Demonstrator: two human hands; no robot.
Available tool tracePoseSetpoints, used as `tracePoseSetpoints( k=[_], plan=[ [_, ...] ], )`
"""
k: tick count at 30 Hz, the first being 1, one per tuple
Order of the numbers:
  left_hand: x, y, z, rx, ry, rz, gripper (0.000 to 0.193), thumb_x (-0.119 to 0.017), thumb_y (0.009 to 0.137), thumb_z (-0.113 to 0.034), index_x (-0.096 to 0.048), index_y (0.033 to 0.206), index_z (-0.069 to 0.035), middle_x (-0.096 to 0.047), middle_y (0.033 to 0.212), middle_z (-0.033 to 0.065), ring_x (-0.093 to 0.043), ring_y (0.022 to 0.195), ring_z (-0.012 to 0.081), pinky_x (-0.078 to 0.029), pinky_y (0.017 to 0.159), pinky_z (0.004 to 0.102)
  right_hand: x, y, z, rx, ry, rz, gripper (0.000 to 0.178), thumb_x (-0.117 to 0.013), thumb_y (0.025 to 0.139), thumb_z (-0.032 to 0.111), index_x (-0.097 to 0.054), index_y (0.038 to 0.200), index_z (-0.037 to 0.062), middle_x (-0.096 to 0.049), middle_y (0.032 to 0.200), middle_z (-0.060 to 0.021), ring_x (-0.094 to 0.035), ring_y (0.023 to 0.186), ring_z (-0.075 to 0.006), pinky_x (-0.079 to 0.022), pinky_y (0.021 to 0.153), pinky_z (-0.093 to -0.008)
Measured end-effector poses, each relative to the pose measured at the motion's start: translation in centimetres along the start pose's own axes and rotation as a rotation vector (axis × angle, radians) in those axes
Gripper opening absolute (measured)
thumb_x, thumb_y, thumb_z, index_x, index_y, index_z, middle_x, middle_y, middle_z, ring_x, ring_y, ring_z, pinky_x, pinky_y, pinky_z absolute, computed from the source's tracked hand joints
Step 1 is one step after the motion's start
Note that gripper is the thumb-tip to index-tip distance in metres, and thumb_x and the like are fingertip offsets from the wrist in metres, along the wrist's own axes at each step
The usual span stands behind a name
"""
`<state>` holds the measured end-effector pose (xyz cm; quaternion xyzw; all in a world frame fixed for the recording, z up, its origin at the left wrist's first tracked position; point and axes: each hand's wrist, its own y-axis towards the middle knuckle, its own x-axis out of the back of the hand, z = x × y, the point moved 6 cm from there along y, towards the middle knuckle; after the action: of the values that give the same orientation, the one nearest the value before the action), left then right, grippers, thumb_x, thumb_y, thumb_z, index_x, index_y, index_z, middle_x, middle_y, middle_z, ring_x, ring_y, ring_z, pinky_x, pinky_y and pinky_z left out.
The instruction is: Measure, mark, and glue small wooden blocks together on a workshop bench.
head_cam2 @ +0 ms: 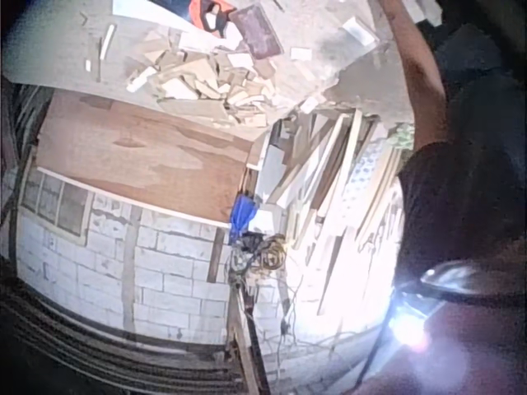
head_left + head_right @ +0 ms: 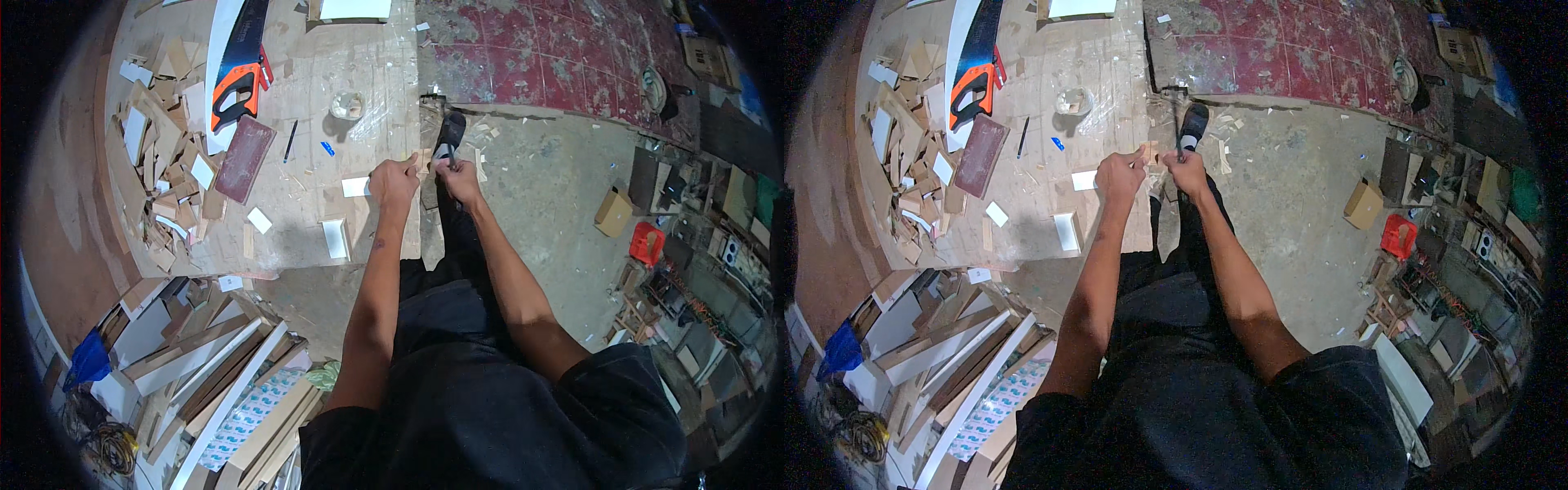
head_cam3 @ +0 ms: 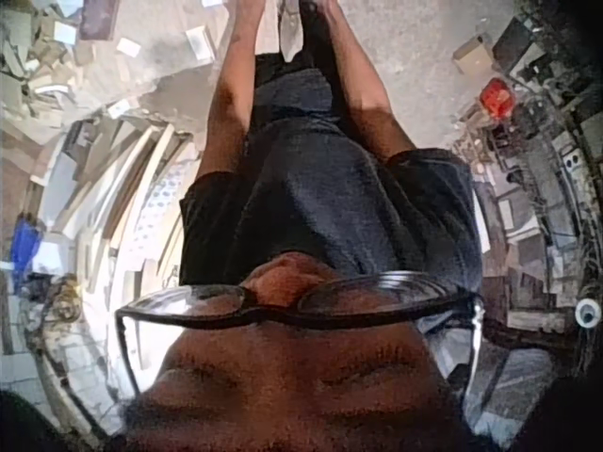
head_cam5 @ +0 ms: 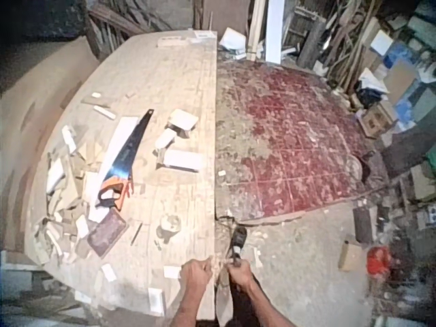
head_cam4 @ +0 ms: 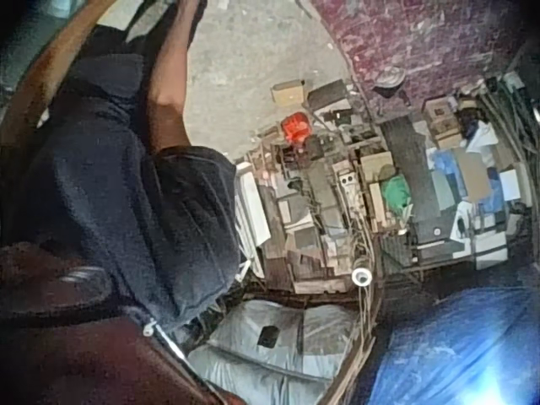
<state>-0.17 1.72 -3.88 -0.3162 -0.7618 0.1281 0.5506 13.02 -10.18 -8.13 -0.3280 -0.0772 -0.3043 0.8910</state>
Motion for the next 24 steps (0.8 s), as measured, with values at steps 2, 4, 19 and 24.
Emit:
tracePoseSetpoints(
  k=[2,4,19,24],
  plan=[
    [0.2,-0.2,0.3,0.002,-0.009,-0.009,0.023,-0.069,0.079,-0.031,-0.073,0.1,-0.039,-0.068,0.081,0.0118,-0.066,0.075,0.0308,-0.053,0.067,0.0408,-1.8,-0.8,-0.7,-0.163,0.156,0.163,0.02,-0.066,0.086,0.017,-0.071,0.093,-0.0016,-0.063,0.074,0.0029,-0.054,0.067,-0.0059,-0.044,0.063,-0.0242],
    [0.2,-0.2,0.4,-0.001,-0.01,-0.015,0.023,-0.069,0.078,-0.031,-0.073,0.1,-0.039,-0.068,0.081,0.0116,-0.066,0.074,0.0306,-0.053,0.067,0.0411,-2.2,-0.9,-0.7,-0.174,0.178,0.168,0.019,-0.066,0.087,0.017,-0.071,0.092,-0.001,-0.063,0.074,0.0022,-0.053,0.064,-0.0058,-0.043,0.059,-0.0241],
    [-0.2,0.3,0.5,-0.006,-0.023,0.028,0.024,-0.071,0.079,-0.038,-0.071,0.103,-0.04,-0.069,0.084,0.0141,-0.066,0.076,0.0336,-0.052,0.066,0.0422,-4.5,-0.2,-3.7,-0.275,0.522,0.219,0.018,-0.061,0.093,0.02,-0.065,0.087,0.0032,-0.062,0.07,-0.0026,-0.043,0.039,-0.0062,-0.032,0.036,-0.0234],
    [-0.2,0.1,0.7,-0.002,-0.03,-0.01,0.023,-0.072,0.08,-0.036,-0.072,0.103,-0.038,-0.069,0.083,0.0135,-0.066,0.076,0.0327,-0.052,0.066,0.0419,-5.1,-0.7,-3.6,-0.336,0.652,0.224,0.018,-0.06,0.094,0.02,-0.062,0.09,0.0027,-0.063,0.071,-0.0036,-0.043,0.039,-0.0063,-0.034,0.037,-0.0226]
  ],
)
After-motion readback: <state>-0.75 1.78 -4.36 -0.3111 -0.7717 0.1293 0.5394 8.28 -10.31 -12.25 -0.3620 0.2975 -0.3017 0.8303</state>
